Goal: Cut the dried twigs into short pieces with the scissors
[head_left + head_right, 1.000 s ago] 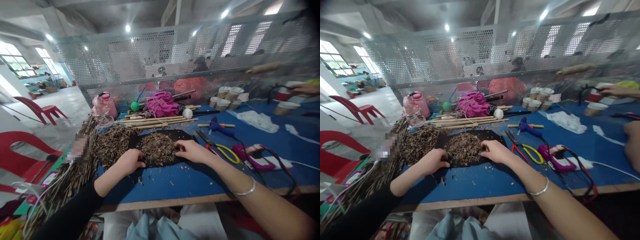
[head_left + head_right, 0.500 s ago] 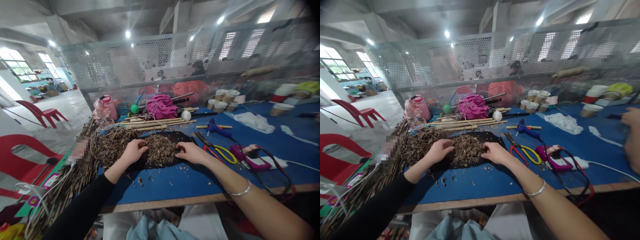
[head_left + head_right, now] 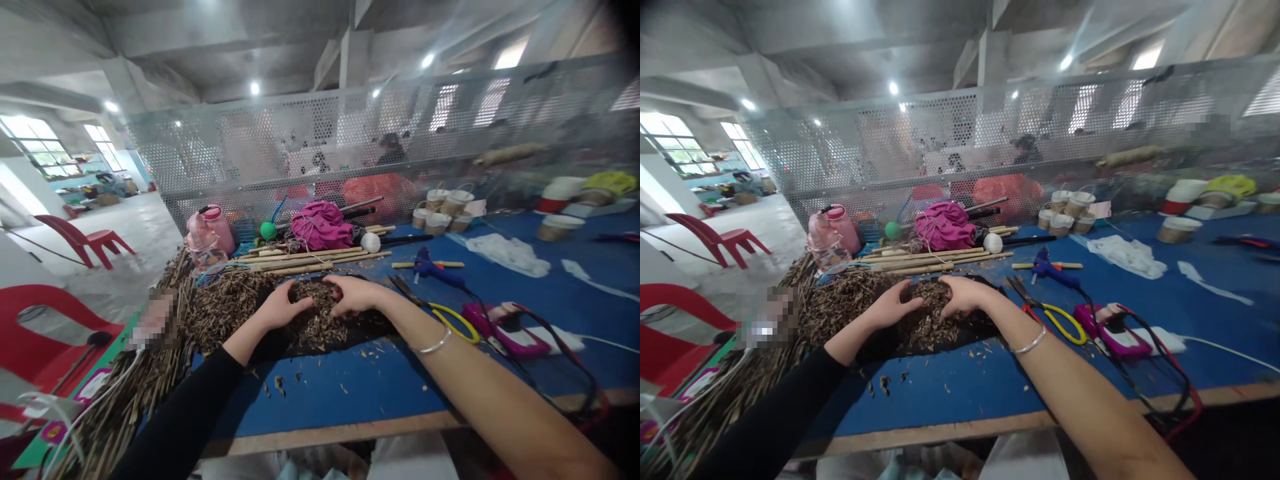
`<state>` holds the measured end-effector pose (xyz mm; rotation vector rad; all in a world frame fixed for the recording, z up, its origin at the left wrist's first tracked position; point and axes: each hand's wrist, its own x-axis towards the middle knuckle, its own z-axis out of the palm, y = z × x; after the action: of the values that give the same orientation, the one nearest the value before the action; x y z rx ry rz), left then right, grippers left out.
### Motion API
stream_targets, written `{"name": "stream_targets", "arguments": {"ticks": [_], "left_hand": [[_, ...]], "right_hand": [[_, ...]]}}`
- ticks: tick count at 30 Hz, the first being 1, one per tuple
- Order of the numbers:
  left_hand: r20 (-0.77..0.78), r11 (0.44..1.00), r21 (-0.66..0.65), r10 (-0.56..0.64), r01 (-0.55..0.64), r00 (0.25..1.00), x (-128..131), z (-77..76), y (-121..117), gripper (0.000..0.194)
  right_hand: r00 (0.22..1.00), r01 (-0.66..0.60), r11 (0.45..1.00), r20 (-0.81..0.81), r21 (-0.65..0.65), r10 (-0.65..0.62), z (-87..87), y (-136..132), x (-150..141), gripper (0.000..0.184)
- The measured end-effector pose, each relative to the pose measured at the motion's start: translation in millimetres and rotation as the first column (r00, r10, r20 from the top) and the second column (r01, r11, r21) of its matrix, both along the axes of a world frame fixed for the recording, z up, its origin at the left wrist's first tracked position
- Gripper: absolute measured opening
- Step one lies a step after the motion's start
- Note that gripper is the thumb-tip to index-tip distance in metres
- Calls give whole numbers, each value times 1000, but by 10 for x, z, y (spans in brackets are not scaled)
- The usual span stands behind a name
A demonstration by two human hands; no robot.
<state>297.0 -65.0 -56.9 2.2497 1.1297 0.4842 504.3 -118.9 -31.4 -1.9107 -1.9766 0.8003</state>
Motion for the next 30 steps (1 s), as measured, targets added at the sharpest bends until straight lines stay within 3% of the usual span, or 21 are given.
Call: {"name": "stream_targets", "arguments": {"ticks": [3,6,9,11,16,20,23,25,30], "left_hand": [[-28,985,169,52,-47,998,-192,87,46,66],[-122,905,390,236,-172,964,-523,217,141,50],[-312,845,442,460,-301,831,-848,277,229,39],[-415,848,424,493,-318,765,-980,247,246,37],[-414,850,427,487,-309,769,-1018,121,193,58],[-285,804,492,511,-334,811,-986,214,236,54],[-309,843,520,334,-136,891,-889,322,389,40],[-384,886,463,189,11,904,-765,343,534,41],[-513,937,339,111,82,851,-487,214,849,47]], "right_hand": [[997,-6,993,76,122,-3,121,36,123,73],[998,4,976,60,216,-17,138,-37,183,45],[1000,9,971,11,241,-12,67,-165,181,35],[1000,14,973,-16,230,-10,1,-241,171,34],[998,15,975,-66,223,-1,-112,-347,147,30],[997,19,970,-77,242,0,-94,-402,120,28],[998,28,968,-66,250,-12,-59,-439,88,28],[998,33,965,-52,259,-20,-47,-471,59,29],[997,19,961,-76,276,2,-70,-635,23,29]]}}
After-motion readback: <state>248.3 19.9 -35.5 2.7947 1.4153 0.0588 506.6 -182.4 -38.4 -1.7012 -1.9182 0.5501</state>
